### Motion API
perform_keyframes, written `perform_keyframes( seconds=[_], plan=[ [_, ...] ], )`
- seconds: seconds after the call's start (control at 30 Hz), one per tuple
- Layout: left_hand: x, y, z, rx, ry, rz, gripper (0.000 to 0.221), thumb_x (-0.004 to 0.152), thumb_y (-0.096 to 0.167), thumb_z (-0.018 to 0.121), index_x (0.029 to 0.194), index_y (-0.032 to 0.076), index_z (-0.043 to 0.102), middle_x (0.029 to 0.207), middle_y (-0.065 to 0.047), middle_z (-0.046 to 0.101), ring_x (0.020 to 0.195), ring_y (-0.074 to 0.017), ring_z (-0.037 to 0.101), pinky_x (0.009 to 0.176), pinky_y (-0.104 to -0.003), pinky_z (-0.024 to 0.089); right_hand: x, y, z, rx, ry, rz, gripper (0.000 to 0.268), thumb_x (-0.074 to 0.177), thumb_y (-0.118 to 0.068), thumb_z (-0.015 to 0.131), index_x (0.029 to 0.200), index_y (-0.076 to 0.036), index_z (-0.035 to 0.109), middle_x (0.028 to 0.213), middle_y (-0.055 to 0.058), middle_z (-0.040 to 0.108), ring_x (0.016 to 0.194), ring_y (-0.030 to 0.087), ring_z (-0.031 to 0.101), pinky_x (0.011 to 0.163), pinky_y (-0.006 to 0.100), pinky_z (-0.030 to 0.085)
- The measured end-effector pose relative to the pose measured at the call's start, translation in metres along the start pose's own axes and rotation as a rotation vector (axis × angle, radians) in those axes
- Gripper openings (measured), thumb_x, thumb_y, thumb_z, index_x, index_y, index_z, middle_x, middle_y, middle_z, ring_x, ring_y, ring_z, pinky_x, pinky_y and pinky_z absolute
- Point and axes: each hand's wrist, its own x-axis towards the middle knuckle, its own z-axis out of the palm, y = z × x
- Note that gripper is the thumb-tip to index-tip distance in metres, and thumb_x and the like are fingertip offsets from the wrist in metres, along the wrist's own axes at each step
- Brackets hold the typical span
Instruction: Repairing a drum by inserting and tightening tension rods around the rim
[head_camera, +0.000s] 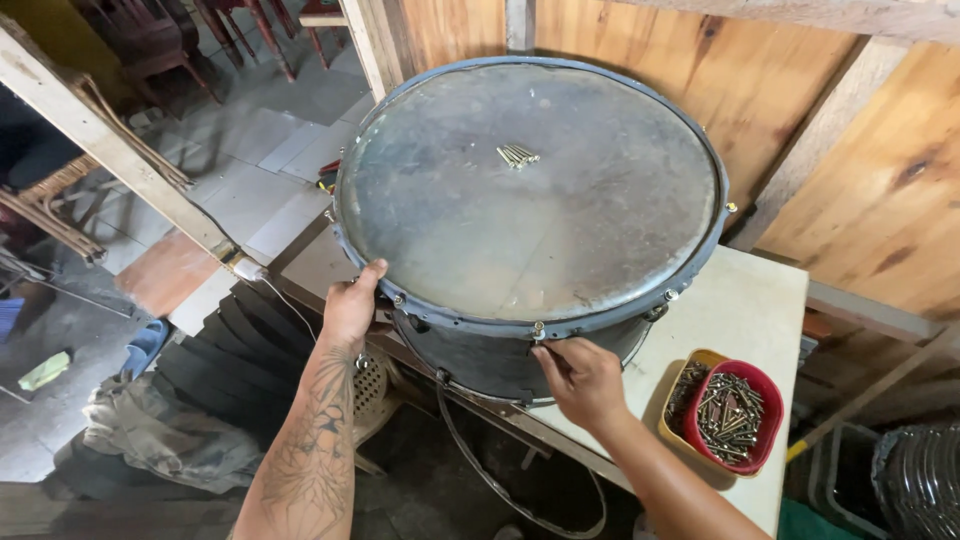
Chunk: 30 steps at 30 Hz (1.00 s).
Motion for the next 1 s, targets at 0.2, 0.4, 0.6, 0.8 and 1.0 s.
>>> perform_keyframes(
  seconds=[0.2, 0.4, 0.6, 0.8, 1.0],
  plan=[
    [0.017, -0.021, 0.001, -0.04, 0.026, -0.022, 0.075, 0.083, 0.049, 0.08, 0.105, -0.02, 0.063, 0.092, -0.035, 0.068, 0.076, -0.0406, 0.074, 0.057, -0.055, 0.064, 0.016, 0.009, -0.044, -0.349, 0.197, -0.417, 0.027, 0.085, -0.033, 0.081, 0.107, -0.018, 0.079, 0.105, 0.005, 0.071, 0.091, 0.026, 0.071, 0.089, 0.037, 0.055],
    [0.006, -0.014, 0.004, -0.037, 0.023, -0.003, 0.071, 0.085, 0.049, 0.078, 0.101, -0.019, 0.066, 0.089, -0.033, 0.069, 0.075, -0.0407, 0.074, 0.052, -0.053, 0.064, 0.051, -0.011, -0.055, -0.236, 0.023, -0.409, 0.023, 0.087, -0.027, 0.081, 0.108, -0.017, 0.078, 0.116, 0.003, 0.076, 0.115, 0.029, 0.07, 0.11, 0.043, 0.043],
    [-0.011, 0.008, 0.013, -0.037, 0.061, -0.048, 0.067, 0.087, 0.049, 0.074, 0.096, -0.016, 0.068, 0.089, -0.03, 0.069, 0.074, -0.0355, 0.074, 0.052, -0.051, 0.064, 0.057, -0.006, -0.049, -0.21, 0.046, -0.406, 0.017, 0.09, -0.032, 0.077, 0.101, -0.019, 0.08, 0.11, 0.001, 0.078, 0.107, 0.027, 0.074, 0.104, 0.041, 0.048],
    [-0.025, 0.04, 0.015, 0.139, 0.026, -0.057, 0.086, 0.084, 0.064, 0.069, 0.113, -0.017, 0.066, 0.117, -0.036, 0.065, 0.119, -0.0464, 0.063, 0.089, -0.06, 0.058, 0.065, 0.009, -0.039, -0.218, 0.063, -0.407, 0.02, 0.089, -0.034, 0.078, 0.102, -0.019, 0.081, 0.106, 0.002, 0.078, 0.103, 0.027, 0.074, 0.102, 0.042, 0.05],
    [0.007, 0.014, 0.01, 0.097, 0.018, 0.003, 0.07, 0.089, 0.059, 0.068, 0.084, -0.01, 0.074, 0.075, -0.026, 0.072, 0.075, -0.0383, 0.074, 0.055, -0.046, 0.065, 0.06, 0.011, -0.035, -0.235, 0.099, -0.376, 0.021, 0.089, -0.033, 0.08, 0.103, -0.019, 0.08, 0.111, 0.004, 0.076, 0.109, 0.029, 0.073, 0.103, 0.043, 0.049]
  ],
)
